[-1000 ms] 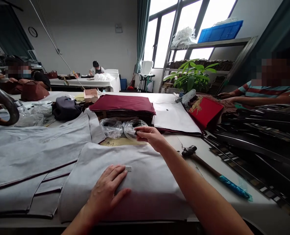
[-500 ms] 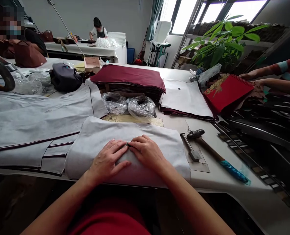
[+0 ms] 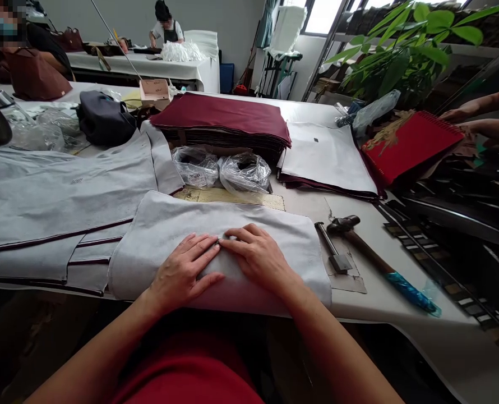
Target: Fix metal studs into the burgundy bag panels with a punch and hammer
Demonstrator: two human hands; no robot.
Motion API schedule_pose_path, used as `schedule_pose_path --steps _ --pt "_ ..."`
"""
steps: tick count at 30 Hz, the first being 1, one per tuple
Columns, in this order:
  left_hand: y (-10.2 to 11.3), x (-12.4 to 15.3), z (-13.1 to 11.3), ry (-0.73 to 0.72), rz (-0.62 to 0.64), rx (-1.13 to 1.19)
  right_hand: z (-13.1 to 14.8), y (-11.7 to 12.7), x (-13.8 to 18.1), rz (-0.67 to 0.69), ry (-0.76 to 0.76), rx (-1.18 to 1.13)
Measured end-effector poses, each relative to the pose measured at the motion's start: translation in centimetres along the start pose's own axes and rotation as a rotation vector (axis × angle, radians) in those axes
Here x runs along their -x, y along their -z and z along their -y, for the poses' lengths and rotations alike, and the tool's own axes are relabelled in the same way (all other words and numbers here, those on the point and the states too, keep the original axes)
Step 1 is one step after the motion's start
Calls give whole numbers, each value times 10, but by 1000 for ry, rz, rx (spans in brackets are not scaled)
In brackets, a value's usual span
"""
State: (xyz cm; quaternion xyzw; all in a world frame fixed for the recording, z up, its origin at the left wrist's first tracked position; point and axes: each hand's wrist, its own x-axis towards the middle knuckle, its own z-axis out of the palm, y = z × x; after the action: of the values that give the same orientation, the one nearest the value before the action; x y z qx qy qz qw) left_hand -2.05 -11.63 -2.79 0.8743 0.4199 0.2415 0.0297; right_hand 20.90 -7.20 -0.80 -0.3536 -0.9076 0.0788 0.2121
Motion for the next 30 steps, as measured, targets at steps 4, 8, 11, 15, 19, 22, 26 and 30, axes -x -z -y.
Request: schedule_pose_path --steps 4,8,11,15,19,22,26,30 --pt "1 1 0 -28 2 -19 0 6 11 -28 -52 -16" --pt "-3 4 4 -45 -22 -22 -10 32 54 -273 -426 210" --pt "-7 4 8 -66 -44 -13 -25 59 102 -226 -863 559" --pt "-7 3 7 -68 -47 -13 -52 76 150 -71 -1017 456" --pt "-4 3 4 -39 -29 2 -71 77 162 -479 -1132 -366" --pt "-3 2 3 -22 -26 17 -60 74 141 -748 -1014 -1051" --pt "-3 2 2 -16 -28 30 -25 57 83 -772 -773 -1350" --pt "-2 1 2 -13 -16 26 1 24 23 -591 -666 -1173"
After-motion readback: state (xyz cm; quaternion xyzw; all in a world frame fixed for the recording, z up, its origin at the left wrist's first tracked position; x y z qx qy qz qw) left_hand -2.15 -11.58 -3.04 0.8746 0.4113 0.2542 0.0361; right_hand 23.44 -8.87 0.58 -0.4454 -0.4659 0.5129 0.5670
